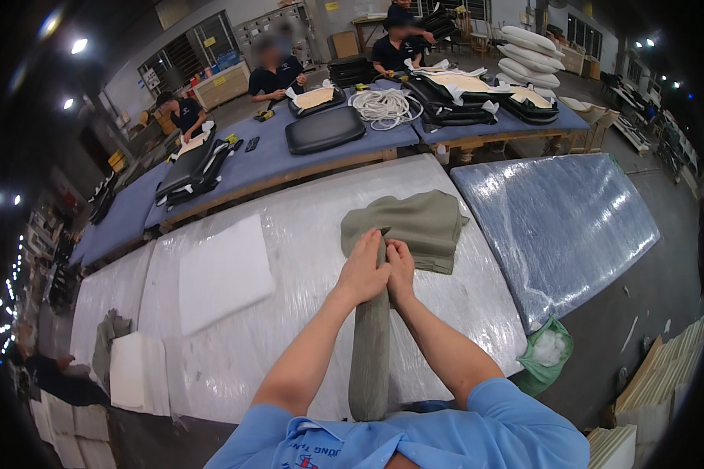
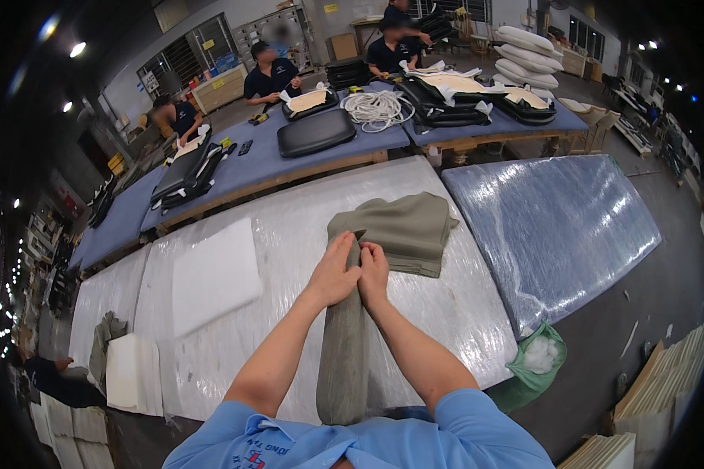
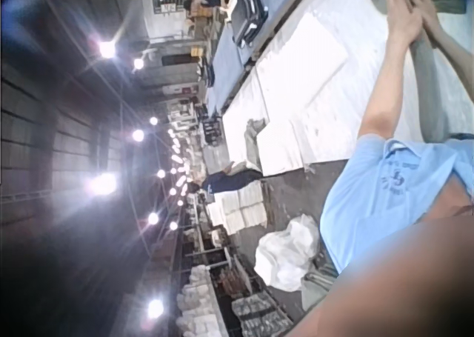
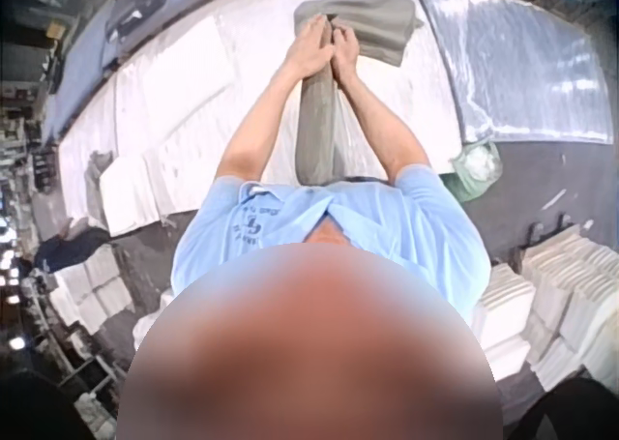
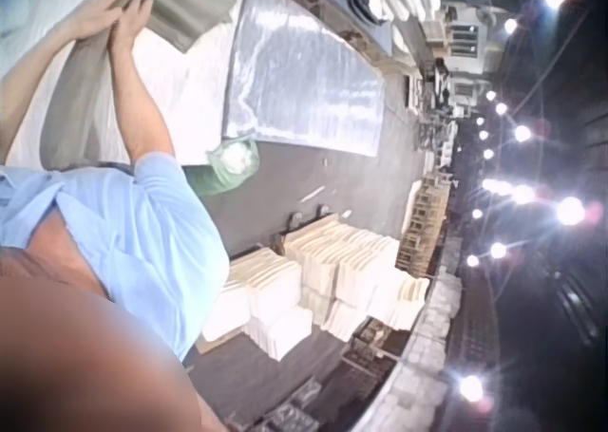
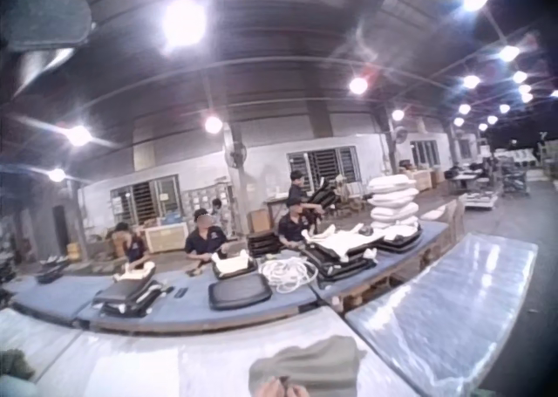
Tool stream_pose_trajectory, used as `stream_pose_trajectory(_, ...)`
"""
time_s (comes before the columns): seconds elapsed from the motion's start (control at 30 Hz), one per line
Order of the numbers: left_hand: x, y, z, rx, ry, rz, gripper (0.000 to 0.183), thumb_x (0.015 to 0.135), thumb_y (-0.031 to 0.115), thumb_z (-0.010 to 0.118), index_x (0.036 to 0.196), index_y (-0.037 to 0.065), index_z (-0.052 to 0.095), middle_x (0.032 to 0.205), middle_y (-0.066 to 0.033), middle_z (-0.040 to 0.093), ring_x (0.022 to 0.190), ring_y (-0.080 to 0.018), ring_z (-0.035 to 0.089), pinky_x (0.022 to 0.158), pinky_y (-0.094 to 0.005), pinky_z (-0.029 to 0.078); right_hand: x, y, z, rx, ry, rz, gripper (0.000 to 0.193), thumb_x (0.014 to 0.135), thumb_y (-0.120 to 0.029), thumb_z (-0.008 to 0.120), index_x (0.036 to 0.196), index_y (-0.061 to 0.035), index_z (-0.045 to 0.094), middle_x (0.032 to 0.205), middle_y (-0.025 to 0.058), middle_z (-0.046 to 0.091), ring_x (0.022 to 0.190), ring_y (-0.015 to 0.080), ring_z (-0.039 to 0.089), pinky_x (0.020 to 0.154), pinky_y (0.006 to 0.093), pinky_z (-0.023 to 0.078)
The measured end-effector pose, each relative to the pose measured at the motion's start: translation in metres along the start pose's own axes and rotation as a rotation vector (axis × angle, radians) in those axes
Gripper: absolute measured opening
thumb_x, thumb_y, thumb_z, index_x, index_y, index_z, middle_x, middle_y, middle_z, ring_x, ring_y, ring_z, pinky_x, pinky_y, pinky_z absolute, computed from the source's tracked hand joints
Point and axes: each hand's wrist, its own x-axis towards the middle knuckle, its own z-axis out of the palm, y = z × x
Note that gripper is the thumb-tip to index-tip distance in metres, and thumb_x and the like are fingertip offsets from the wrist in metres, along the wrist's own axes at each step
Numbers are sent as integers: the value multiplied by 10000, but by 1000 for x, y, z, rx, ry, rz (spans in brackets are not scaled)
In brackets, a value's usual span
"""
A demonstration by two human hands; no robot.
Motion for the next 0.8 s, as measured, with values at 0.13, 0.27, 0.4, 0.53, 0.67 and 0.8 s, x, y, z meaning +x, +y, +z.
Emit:
stream_pose_trajectory(0.13,30,-13,-3,-59,-32,-112,523,927,191,476,1397,-12,584,1393,-268,597,1349,-390,541,1139,-420,418,1,4,-2,10,-4,-9,307,1050,-194,527,1286,-4,577,1101,77,629,968,155,560,908,301,461)
stream_pose_trajectory(0.27,46,-53,-22,-361,-124,-280,430,958,216,489,1276,3,685,1115,-121,728,1058,-233,655,929,-339,497,8,1,14,-148,1,-80,360,1035,-227,582,1328,-19,572,1061,76,605,997,177,558,929,320,457)
stream_pose_trajectory(0.4,56,-54,-10,-737,-107,-323,425,986,236,495,1285,-9,672,1144,-69,696,1045,-166,602,914,-304,462,55,5,-11,-229,-166,-142,344,1029,-273,616,1252,-12,625,1037,69,584,992,165,539,905,326,451)
stream_pose_trajectory(0.53,42,-77,-9,-702,-91,-425,486,1048,353,468,1325,-9,638,1294,-115,659,1210,-194,565,1053,-322,404,58,3,-1,-37,-323,60,187,1041,-205,606,1039,-18,621,909,1,585,859,98,520,784,268,447)
stream_pose_trajectory(0.67,49,-79,2,-757,-79,-445,675,1067,577,424,1376,2,597,1413,-165,591,1371,-247,474,1173,-368,310,71,-4,-2,-69,-170,-92,158,1049,-173,587,979,-31,587,852,-24,566,802,82,498,740,261,443)
stream_pose_trajectory(0.8,55,-95,12,-769,-174,-485,817,1033,686,386,1420,-13,556,1487,-189,534,1464,-294,386,1230,-413,230,76,-17,4,-147,-53,-255,161,1052,-178,572,981,-34,564,851,15,574,785,110,511,728,291,454)
